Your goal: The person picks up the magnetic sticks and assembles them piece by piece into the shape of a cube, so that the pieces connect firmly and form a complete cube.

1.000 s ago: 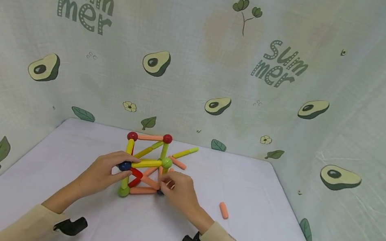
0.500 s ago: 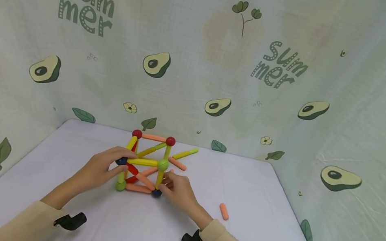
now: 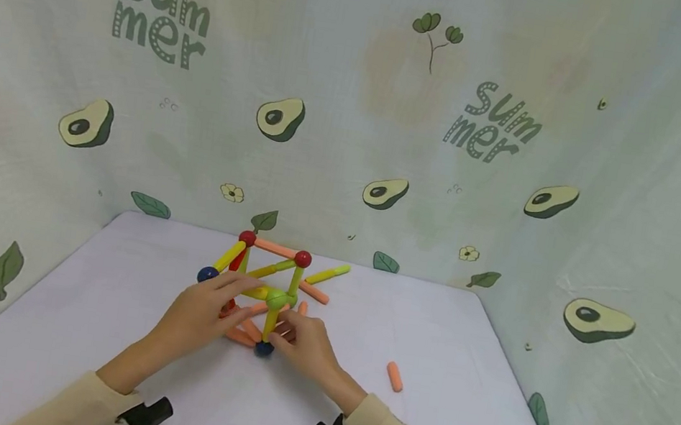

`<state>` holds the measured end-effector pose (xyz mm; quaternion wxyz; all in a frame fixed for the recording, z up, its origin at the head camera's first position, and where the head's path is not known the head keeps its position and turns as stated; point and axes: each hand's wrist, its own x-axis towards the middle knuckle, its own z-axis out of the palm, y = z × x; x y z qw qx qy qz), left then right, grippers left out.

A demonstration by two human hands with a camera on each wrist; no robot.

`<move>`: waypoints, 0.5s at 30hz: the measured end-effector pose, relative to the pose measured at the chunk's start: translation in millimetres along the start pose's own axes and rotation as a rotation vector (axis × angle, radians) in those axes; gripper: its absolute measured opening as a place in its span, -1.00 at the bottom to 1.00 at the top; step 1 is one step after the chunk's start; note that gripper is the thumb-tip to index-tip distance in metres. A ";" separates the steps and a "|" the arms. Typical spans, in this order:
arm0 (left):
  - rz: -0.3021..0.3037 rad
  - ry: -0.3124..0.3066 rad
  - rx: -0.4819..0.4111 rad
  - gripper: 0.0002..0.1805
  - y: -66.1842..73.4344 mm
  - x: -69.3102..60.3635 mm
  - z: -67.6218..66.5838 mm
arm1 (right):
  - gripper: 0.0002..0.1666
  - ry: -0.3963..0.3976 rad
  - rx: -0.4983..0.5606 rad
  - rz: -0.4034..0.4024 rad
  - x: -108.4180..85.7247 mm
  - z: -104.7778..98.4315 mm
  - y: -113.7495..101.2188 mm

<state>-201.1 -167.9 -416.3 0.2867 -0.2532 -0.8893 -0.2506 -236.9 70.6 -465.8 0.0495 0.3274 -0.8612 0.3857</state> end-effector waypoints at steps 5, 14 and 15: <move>-0.024 -0.026 -0.011 -0.43 5.0 0.2 12.0 | -0.77 -0.057 -0.002 -0.006 1.0 -5.0 2.6; -0.042 -0.029 -0.014 -0.41 1.7 -1.6 13.3 | -0.52 0.102 -0.005 0.172 27.9 -41.9 25.3; -0.046 -0.034 -0.021 -0.41 1.0 -1.8 13.0 | -0.48 0.095 0.003 0.187 32.3 -44.1 27.4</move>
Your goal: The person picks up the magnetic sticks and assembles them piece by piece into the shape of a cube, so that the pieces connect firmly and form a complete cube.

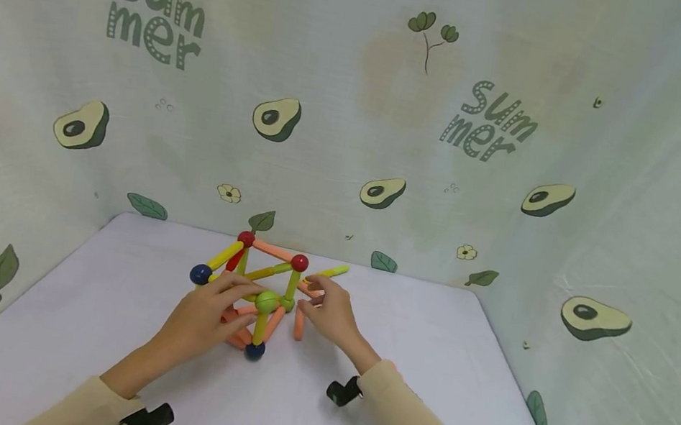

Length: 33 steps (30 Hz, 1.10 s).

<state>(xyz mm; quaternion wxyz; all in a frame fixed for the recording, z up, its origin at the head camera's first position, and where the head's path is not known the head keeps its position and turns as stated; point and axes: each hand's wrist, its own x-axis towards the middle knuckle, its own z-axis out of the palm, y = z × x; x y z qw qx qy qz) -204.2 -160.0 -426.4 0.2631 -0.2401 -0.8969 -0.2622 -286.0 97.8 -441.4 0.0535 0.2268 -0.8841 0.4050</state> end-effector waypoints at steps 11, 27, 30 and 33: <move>-0.019 -0.049 -0.043 -0.42 -12.7 -0.6 -3.2 | -0.74 -0.127 0.022 0.038 26.7 10.9 11.6; 0.016 -0.038 0.063 -0.37 -30.0 -0.7 -12.1 | -0.72 -0.123 -0.017 -0.026 -6.6 5.4 5.3; 0.014 -0.045 0.053 -0.37 -33.3 -1.8 -13.8 | -0.64 -0.146 0.005 -0.034 -11.8 3.4 3.2; 0.008 -0.049 0.019 -0.38 -35.5 -3.5 -16.0 | -0.65 -0.160 0.023 -0.047 -15.5 1.5 1.5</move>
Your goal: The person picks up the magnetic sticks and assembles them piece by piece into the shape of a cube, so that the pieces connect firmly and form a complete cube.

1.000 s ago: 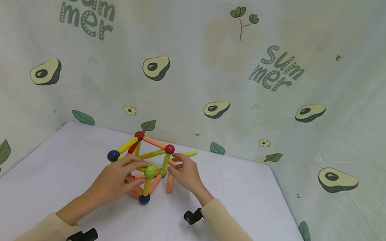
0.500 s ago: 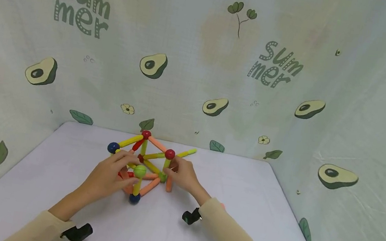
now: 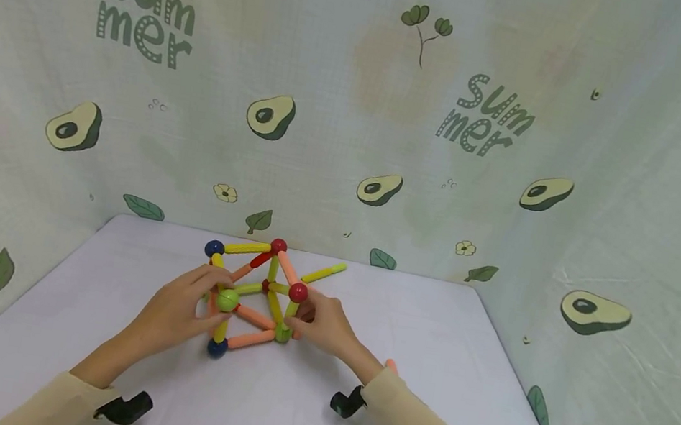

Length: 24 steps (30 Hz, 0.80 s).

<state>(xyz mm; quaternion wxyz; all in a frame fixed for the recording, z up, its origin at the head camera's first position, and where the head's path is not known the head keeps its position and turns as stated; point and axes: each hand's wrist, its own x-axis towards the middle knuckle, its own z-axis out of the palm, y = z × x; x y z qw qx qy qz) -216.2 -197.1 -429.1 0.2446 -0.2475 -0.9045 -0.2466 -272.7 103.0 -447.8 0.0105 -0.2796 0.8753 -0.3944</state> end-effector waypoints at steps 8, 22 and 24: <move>0.039 -0.002 -0.099 -0.34 -3.5 -3.8 -1.7 | -0.75 -0.083 -0.023 -0.046 -2.0 -12.8 6.0; 0.074 0.024 -0.074 -0.36 -4.4 -6.8 -4.9 | -0.62 0.031 -0.315 0.192 41.6 -23.0 63.7; 0.076 0.033 -0.067 -0.37 -4.8 -6.8 -5.6 | -0.62 0.012 -0.333 0.167 46.2 -19.6 66.0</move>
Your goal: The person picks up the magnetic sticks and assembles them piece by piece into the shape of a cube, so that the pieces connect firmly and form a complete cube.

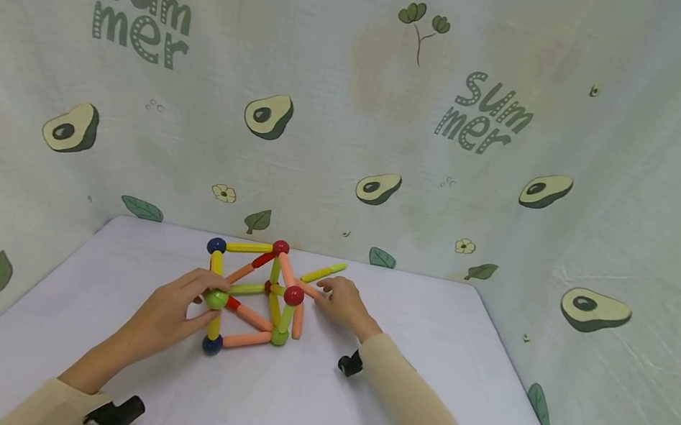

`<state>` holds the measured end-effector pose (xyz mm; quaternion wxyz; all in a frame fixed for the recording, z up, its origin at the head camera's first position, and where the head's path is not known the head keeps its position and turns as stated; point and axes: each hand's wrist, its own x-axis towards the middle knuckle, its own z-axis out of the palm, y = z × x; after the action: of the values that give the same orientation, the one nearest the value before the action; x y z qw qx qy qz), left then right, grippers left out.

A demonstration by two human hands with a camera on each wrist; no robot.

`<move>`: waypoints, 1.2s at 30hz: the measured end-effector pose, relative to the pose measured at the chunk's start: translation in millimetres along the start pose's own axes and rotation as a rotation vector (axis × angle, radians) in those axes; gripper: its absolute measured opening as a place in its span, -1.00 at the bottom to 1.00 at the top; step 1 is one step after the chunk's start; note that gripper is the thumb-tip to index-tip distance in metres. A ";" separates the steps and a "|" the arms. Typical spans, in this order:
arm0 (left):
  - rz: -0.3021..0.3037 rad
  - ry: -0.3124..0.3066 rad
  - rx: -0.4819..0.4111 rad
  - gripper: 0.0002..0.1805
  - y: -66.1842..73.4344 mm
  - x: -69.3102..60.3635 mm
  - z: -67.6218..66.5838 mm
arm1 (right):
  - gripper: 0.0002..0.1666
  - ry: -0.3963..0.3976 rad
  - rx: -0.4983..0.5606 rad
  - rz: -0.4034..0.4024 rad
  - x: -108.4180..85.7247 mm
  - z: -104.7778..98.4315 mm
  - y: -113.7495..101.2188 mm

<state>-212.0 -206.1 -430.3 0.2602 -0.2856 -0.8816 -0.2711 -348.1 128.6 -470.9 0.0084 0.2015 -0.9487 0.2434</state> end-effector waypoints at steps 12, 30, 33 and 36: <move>-0.002 0.024 0.036 -0.41 0.7 -1.0 -4.0 | -0.83 0.013 -0.019 0.083 -0.4 1.7 1.2; -0.004 0.033 0.038 -0.48 2.0 2.1 -4.8 | -0.77 0.127 0.053 -0.266 -43.6 -89.0 -48.4; -0.003 0.037 0.042 -0.49 2.9 2.6 -4.7 | -0.77 0.120 0.051 -0.337 -48.7 -93.5 -62.4; -0.002 0.042 0.050 -0.49 3.6 3.1 -4.6 | -0.77 0.107 0.055 -0.387 -51.6 -94.0 -75.5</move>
<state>-210.4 -205.4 -423.9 0.2853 -0.2724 -0.8828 -0.2552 -279.2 131.4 -359.3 0.0998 0.3670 -0.8835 0.2736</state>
